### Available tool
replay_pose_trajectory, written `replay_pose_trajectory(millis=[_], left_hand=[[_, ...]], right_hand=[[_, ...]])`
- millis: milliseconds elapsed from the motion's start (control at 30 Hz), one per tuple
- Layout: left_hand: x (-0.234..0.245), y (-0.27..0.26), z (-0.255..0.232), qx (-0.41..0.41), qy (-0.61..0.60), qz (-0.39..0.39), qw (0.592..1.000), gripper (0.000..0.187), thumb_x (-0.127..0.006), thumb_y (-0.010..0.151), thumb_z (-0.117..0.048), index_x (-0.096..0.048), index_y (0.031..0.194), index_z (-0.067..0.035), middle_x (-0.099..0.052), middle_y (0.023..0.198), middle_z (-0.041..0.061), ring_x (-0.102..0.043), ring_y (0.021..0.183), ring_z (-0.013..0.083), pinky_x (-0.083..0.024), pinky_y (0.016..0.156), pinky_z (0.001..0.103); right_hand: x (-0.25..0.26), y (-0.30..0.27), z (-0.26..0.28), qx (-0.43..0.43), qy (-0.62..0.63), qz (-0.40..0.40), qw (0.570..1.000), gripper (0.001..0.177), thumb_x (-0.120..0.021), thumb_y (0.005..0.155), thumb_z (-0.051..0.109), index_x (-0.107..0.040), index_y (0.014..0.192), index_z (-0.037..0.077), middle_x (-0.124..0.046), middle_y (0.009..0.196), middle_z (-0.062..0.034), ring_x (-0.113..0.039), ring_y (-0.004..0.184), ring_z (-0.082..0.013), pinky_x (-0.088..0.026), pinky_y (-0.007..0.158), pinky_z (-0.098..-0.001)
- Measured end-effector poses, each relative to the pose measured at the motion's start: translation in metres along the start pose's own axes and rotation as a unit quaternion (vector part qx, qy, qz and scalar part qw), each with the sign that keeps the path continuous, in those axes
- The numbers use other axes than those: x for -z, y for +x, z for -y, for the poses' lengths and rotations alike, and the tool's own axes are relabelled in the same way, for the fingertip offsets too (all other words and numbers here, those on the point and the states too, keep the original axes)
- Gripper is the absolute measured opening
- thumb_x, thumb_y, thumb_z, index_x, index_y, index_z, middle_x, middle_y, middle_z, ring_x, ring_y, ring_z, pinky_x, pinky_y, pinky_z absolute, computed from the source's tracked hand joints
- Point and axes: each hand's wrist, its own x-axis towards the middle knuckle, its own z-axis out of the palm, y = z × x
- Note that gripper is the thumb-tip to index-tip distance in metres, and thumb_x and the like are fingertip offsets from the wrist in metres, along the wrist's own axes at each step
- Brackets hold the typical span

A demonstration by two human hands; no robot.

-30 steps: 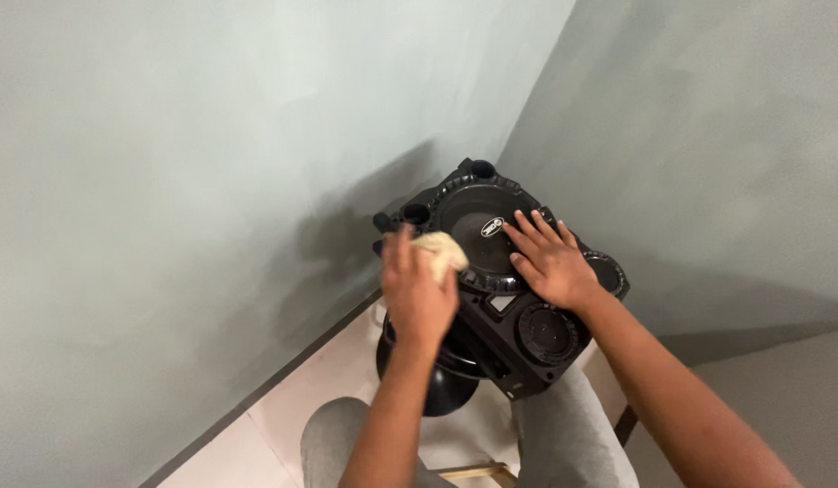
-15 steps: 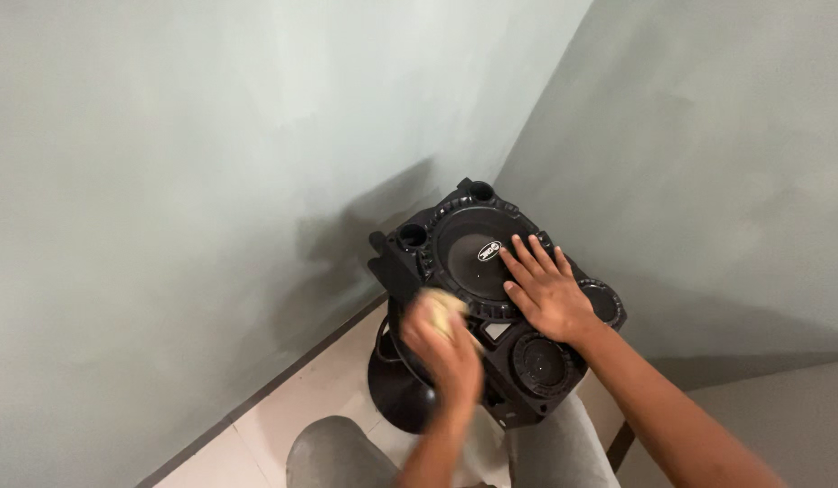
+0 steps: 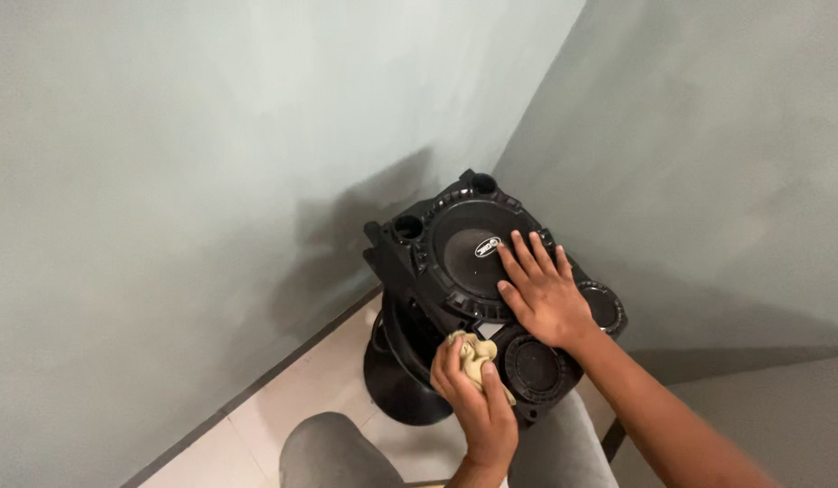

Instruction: The person wipes the exterior surfaces of a large black speaker with a cloth, including the circular driver areas and the side panels.

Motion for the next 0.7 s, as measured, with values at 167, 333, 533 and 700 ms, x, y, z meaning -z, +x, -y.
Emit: replay_pose_trajectory(millis=[167, 333, 533, 700], left_hand=[[-0.012, 0.087, 0.048, 0.003, 0.054, -0.087, 0.995, 0.053, -0.054, 0.105, -0.022, -0.041, 0.151, 0.001, -0.049, 0.148, 0.023, -0.044, 0.137, 0.0374, -0.036, 0.115, 0.054], [-0.011, 0.19, 0.1, 0.051, 0.008, -0.087, 0.995, 0.049, -0.05, 0.106, -0.037, -0.057, 0.134, 0.003, -0.063, 0.126, 0.023, -0.061, 0.115, 0.0386, -0.046, 0.102, 0.049], [-0.019, 0.079, 0.067, 0.097, -0.009, -0.081, 0.992, 0.053, -0.044, 0.108, -0.038, -0.053, 0.138, 0.004, -0.057, 0.131, 0.022, -0.052, 0.123, 0.0362, -0.037, 0.107, 0.048], [-0.017, 0.019, 0.023, 0.138, -0.058, -0.072, 0.986, 0.044, -0.044, 0.107, -0.027, -0.046, 0.139, 0.003, -0.043, 0.135, 0.021, -0.046, 0.126, 0.0362, -0.036, 0.108, 0.047]], right_hand=[[0.005, 0.003, 0.002, 0.002, -0.002, 0.007, 1.0, 0.064, -0.035, 0.103, 0.045, -0.03, 0.159, 0.013, -0.022, 0.167, -0.0165, -0.016, 0.154, -0.0395, -0.013, 0.12, -0.0621], [0.011, 0.006, 0.009, -0.022, 0.012, 0.013, 1.0, 0.065, -0.036, 0.102, 0.045, -0.03, 0.16, 0.013, -0.023, 0.167, -0.0162, -0.015, 0.154, -0.0403, -0.013, 0.12, -0.0629], [0.009, 0.018, 0.006, -0.047, 0.028, 0.004, 0.998, 0.065, -0.035, 0.102, 0.045, -0.031, 0.159, 0.013, -0.021, 0.167, -0.0174, -0.015, 0.153, -0.0415, -0.012, 0.118, -0.0638], [0.007, 0.014, 0.007, -0.055, 0.032, 0.005, 0.998, 0.065, -0.034, 0.102, 0.046, -0.03, 0.159, 0.014, -0.022, 0.167, -0.0156, -0.015, 0.154, -0.04, -0.013, 0.12, -0.0635]])
